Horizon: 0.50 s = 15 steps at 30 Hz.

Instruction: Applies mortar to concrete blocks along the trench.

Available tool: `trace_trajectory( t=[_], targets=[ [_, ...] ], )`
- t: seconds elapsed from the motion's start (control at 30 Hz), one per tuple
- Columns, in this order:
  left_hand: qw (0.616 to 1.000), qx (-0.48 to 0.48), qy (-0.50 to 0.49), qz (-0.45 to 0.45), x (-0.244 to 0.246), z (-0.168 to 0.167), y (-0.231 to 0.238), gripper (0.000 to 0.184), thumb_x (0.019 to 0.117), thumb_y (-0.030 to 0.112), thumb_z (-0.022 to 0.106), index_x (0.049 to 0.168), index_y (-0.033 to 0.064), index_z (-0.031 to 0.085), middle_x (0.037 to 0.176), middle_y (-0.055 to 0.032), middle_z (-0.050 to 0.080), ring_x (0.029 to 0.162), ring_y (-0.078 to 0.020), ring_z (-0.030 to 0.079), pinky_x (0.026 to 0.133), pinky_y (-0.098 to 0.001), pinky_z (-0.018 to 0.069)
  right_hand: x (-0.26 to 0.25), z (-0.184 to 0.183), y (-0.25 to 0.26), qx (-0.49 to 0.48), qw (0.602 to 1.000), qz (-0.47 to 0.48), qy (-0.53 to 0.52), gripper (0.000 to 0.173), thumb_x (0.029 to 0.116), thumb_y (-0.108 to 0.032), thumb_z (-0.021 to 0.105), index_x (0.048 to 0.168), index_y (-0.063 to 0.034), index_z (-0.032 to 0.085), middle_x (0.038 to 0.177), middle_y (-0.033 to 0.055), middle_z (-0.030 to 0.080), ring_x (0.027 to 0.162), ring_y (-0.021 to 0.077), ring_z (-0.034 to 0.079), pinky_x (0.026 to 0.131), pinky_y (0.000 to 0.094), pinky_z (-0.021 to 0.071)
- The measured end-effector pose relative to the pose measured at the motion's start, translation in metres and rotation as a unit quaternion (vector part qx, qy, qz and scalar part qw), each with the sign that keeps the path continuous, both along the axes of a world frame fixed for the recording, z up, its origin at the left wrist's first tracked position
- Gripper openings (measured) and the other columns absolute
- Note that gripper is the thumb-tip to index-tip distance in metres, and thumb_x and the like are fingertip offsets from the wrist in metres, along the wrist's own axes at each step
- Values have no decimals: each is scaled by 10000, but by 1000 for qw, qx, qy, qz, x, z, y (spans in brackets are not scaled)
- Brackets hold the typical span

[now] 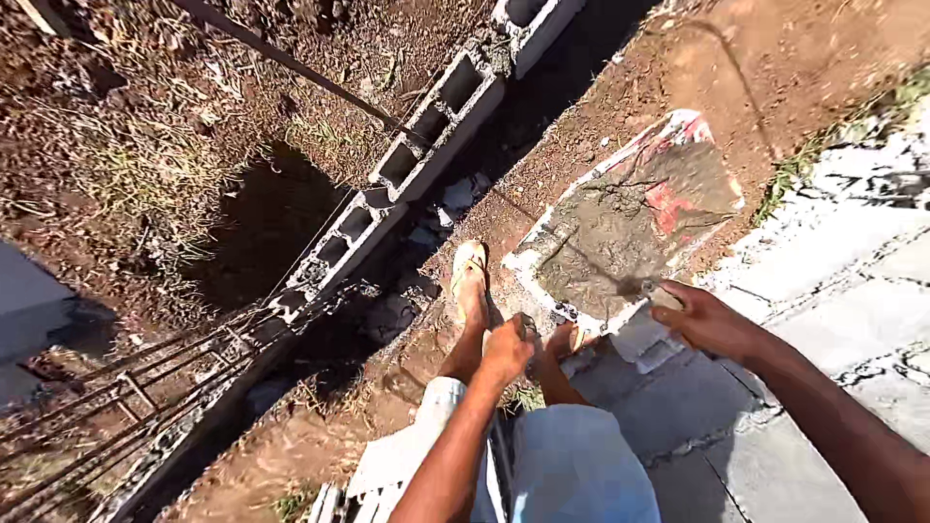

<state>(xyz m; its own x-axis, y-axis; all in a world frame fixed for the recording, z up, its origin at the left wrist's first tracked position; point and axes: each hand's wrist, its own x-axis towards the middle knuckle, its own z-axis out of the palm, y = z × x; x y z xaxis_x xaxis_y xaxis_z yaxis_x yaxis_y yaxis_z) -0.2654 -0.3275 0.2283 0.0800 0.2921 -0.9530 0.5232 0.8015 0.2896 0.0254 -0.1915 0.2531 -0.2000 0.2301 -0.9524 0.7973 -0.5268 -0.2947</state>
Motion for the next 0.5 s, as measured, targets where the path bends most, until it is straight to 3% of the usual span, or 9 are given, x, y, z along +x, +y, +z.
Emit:
trace_trajectory(
  t=[0.17, 0.27, 0.33, 0.43, 0.5],
  targets=[
    [999, -33, 18, 23, -16, -9, -16, 391, 1042, 262, 512, 1364, 59, 603, 1267, -228, 668, 1202, -396, 641, 1022, -610, 489, -95, 56, 68, -23, 992, 126, -16, 228, 1061, -213, 556, 1229, -61, 575, 750, 61, 541, 516, 126, 473, 497, 309, 442],
    [995, -9, 0, 104, -19, -14, -20, 399, 1063, 266, 483, 1386, 60, 594, 1259, -223, 675, 1195, -383, 646, 1032, -595, 487, -173, 63, 111, -18, 980, 198, -19, 180, 1086, -209, 524, 1135, -52, 596, 696, 57, 534, 488, 109, 472, 475, 268, 433],
    [988, 3, -12, 152, -20, -16, -25, 384, 1062, 260, 481, 1365, 60, 606, 1229, -219, 683, 1170, -374, 655, 1016, -589, 493, -231, 48, 138, -18, 971, 236, -27, 226, 1099, -223, 490, 1107, -32, 611, 707, 74, 557, 490, 124, 488, 470, 284, 448],
    [984, -5, -16, 180, -24, -17, -30, 383, 1058, 255, 483, 1365, 62, 603, 1236, -217, 681, 1177, -372, 653, 1020, -585, 495, -319, 6, 168, -15, 959, 278, -59, 271, 1065, -284, 481, 945, -78, 610, 664, 8, 539, 469, 71, 433, 445, 236, 380],
    [981, -7, -16, 194, -26, -18, -33, 393, 1071, 282, 471, 1380, 74, 596, 1250, -210, 680, 1183, -366, 654, 1022, -583, 497, -366, -21, 181, -29, 954, 285, -94, 233, 1027, -284, 503, 899, -109, 587, 655, -15, 490, 465, 60, 390, 442, 223, 358]
  ],
)
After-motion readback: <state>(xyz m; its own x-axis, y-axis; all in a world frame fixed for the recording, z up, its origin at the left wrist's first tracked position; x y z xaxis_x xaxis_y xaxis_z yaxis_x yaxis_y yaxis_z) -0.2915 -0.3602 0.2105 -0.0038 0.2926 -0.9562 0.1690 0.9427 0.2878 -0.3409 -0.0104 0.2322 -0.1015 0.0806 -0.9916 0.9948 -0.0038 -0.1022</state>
